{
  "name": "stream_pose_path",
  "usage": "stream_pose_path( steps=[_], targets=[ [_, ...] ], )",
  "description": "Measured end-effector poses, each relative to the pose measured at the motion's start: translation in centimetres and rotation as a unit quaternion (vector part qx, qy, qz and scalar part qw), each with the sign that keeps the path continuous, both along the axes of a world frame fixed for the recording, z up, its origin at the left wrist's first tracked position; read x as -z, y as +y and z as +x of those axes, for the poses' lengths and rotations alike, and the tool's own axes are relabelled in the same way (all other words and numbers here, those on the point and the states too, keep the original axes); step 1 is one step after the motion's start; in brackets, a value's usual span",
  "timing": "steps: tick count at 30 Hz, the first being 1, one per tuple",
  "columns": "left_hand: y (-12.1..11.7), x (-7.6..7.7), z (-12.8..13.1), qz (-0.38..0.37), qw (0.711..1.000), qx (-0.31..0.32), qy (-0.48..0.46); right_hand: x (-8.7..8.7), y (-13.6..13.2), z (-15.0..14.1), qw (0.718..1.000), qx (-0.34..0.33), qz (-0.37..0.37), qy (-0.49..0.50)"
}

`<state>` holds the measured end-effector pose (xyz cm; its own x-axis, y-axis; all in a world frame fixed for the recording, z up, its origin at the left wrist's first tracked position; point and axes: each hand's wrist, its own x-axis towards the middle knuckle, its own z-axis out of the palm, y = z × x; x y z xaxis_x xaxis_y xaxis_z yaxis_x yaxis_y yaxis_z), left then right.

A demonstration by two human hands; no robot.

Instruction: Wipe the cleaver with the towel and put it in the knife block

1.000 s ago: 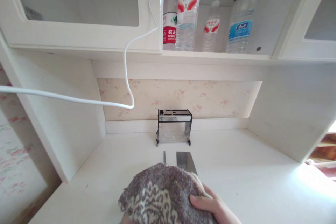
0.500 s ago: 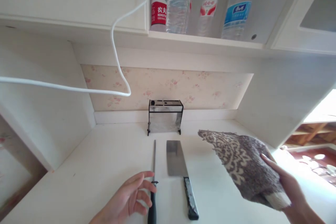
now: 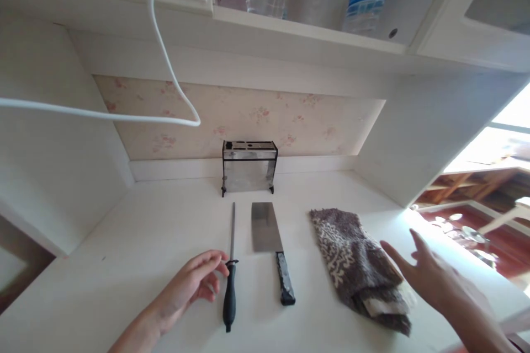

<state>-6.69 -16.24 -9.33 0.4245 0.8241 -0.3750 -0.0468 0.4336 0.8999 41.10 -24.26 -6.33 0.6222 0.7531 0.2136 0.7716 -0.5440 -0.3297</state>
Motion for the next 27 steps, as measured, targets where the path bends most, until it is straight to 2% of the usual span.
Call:
stream_pose_path(
  steps=[1, 3, 4, 6, 7, 9, 12, 14, 16, 19, 23, 25, 27],
  targets=[
    [0.1, 0.2, -0.1, 0.006, 1.0, -0.001, 0.009, -0.9, 0.1, -0.9, 0.999, -0.004, 0.004, -0.035],
    [0.3, 0.5, -0.2, 0.02, 0.999, -0.003, 0.024, -2.7, 0.6, -4.0, 0.995, -0.086, 0.017, -0.053],
    [0.3, 0.7, -0.2, 0.028, 0.999, -0.004, 0.034, -3.3, 0.9, -6.0, 0.987, -0.158, 0.023, -0.027],
    [0.3, 0.9, -0.2, 0.046, 0.997, 0.001, 0.055, -3.9, 1.7, -10.2, 0.944, -0.325, -0.05, 0.024],
    [0.3, 0.9, -0.1, 0.055, 0.996, 0.005, 0.065, -3.9, 2.2, -12.2, 0.913, -0.395, -0.098, 0.032],
    [0.1, 1.0, 0.0, 0.071, 0.994, 0.012, 0.083, -3.3, 3.4, -15.4, 0.857, -0.486, -0.17, 0.011],
    [-0.2, 1.0, 0.2, 0.084, 0.992, 0.02, 0.096, -1.8, 5.1, -18.0, 0.792, -0.568, -0.222, -0.041],
    [-0.3, 1.0, 0.2, 0.088, 0.991, 0.022, 0.096, -0.9, 5.9, -18.6, 0.768, -0.592, -0.231, -0.077],
    [-0.3, 1.1, 0.3, 0.093, 0.991, 0.021, 0.092, -0.3, 6.4, -18.8, 0.761, -0.594, -0.236, -0.112],
    [-0.3, 1.2, 0.3, 0.101, 0.99, 0.021, 0.092, 0.0, 6.3, -18.7, 0.764, -0.583, -0.234, -0.145],
    [-0.4, 1.1, 0.4, 0.107, 0.989, 0.023, 0.095, -0.9, 6.0, -18.4, 0.768, -0.587, -0.224, -0.126],
    [-0.5, 1.0, 0.4, 0.108, 0.989, 0.024, 0.095, -1.7, 6.1, -18.2, 0.786, -0.578, -0.199, -0.097],
    [-0.5, 1.1, 0.4, 0.108, 0.989, 0.024, 0.096, -2.5, 6.3, -18.0, 0.818, -0.554, -0.139, -0.069]
  ],
)
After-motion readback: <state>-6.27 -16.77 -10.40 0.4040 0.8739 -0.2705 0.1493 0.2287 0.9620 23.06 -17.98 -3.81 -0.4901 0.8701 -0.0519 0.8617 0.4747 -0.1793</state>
